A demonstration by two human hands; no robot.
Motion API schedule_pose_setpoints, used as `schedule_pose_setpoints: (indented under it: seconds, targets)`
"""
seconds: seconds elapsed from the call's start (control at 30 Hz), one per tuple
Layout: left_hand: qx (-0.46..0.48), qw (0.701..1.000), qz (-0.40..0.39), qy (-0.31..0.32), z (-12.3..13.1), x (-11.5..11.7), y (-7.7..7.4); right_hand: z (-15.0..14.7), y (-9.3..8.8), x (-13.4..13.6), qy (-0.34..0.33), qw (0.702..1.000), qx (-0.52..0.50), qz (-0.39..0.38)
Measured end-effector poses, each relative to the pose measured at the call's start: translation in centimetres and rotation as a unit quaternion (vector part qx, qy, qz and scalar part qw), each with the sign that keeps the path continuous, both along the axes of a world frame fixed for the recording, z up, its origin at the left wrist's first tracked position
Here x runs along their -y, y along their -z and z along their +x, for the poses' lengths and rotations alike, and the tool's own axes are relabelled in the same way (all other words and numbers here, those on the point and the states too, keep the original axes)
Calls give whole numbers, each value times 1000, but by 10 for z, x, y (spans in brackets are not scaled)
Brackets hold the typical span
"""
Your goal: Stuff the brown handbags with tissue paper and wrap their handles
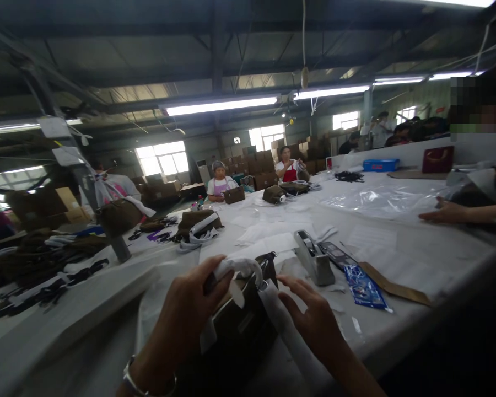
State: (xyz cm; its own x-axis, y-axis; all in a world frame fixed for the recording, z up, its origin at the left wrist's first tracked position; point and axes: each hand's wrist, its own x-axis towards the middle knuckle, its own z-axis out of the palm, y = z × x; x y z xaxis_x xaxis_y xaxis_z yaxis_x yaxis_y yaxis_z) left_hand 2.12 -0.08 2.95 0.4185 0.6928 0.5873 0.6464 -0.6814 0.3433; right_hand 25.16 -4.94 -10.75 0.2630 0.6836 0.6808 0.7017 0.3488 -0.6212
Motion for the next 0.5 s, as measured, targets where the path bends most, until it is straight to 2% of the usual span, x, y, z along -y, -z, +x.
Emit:
schedule_pose_setpoints:
  seconds: [0.1,0.2,0.3,0.37,0.43,0.5]
  targets:
    - [22,998,24,49,-2,-11,-6,4,6,3,22,999,17,30]
    - [54,993,-35,97,0,-18,-7,9,1,7,35,997,50,57]
    - [76,985,-117,105,5,-22,-2,12,-6,7,-28,994,101,25]
    - [96,979,-145,104,3,-25,2,15,-8,6,-70,992,104,8]
    - [153,970,-148,118,-8,-30,7,21,-5,5,-67,995,68,20]
    - [263,949,-133,111,-30,-36,15,31,2,8,-14,999,19,41]
